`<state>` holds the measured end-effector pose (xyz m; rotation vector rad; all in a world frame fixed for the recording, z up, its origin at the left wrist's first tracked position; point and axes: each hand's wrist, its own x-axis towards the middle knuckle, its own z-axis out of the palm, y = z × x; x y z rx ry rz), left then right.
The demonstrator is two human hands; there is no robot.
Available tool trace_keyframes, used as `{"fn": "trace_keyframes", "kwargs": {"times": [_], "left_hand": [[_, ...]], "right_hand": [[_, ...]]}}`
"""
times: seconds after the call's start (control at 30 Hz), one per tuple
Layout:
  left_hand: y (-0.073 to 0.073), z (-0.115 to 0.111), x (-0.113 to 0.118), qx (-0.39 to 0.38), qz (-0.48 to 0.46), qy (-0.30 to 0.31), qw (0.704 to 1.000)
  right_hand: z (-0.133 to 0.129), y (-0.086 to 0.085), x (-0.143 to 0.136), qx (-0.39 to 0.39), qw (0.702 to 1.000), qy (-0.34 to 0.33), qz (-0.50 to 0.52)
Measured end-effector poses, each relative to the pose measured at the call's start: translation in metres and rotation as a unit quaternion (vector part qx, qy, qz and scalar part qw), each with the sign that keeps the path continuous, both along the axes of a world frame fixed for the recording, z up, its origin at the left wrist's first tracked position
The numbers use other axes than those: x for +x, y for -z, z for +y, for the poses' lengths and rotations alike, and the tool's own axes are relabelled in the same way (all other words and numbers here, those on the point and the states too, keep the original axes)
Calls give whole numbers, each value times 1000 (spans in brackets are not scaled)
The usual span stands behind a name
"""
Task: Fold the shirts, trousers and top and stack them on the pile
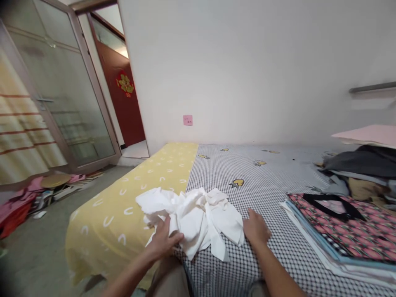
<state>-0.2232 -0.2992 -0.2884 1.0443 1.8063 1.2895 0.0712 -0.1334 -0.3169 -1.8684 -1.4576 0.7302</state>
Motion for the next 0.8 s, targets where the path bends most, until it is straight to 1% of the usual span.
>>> {"fn": "trace_keyframes", "kwargs": {"times": [0.03,0.07,0.13,0.17,0.2,0.27,0.33,0.37,0.4,0.43,0.5,0.53,0.57,0.63,0.7,0.73,0.77,0.8], "left_hand": [[0,4,8,-33,72,9,997],[1,8,16,-69,156,27,985],[7,19,34,-131,303,63,942],[11,25,43,-152,354,74,920],[17,31,50,-159,381,79,908],[28,42,60,-152,415,74,894],[34,53,60,-128,453,51,881],[33,57,56,-112,483,41,867],[30,62,49,-98,516,38,850],[24,66,38,-89,547,43,832],[3,73,8,-80,593,64,799],[-11,76,-10,-85,599,57,794],[-28,79,-30,-93,605,36,790],[-66,85,-69,-104,615,-24,781],[-107,90,-104,-102,621,-103,770],[-126,91,-119,-95,622,-166,759],[-145,92,-132,-82,626,-210,747],[-160,92,-143,-63,631,-228,738]], "right_hand": [[0,9,14,5,999,19,-48],[0,19,26,16,993,32,-109],[1,38,41,49,974,32,-220],[1,47,45,64,963,24,-259],[2,55,48,76,957,17,-281],[4,65,49,92,949,9,-303],[6,70,48,99,945,13,-310],[7,70,48,100,945,14,-312],[7,71,48,101,944,16,-314],[7,71,47,101,943,18,-316],[8,70,46,99,942,19,-320],[8,70,44,98,941,21,-323],[7,70,43,99,940,23,-326],[8,70,41,103,936,26,-336],[8,70,40,109,931,24,-348],[8,70,40,112,929,20,-352],[9,70,40,114,928,15,-353],[9,71,41,115,929,9,-353]]}}
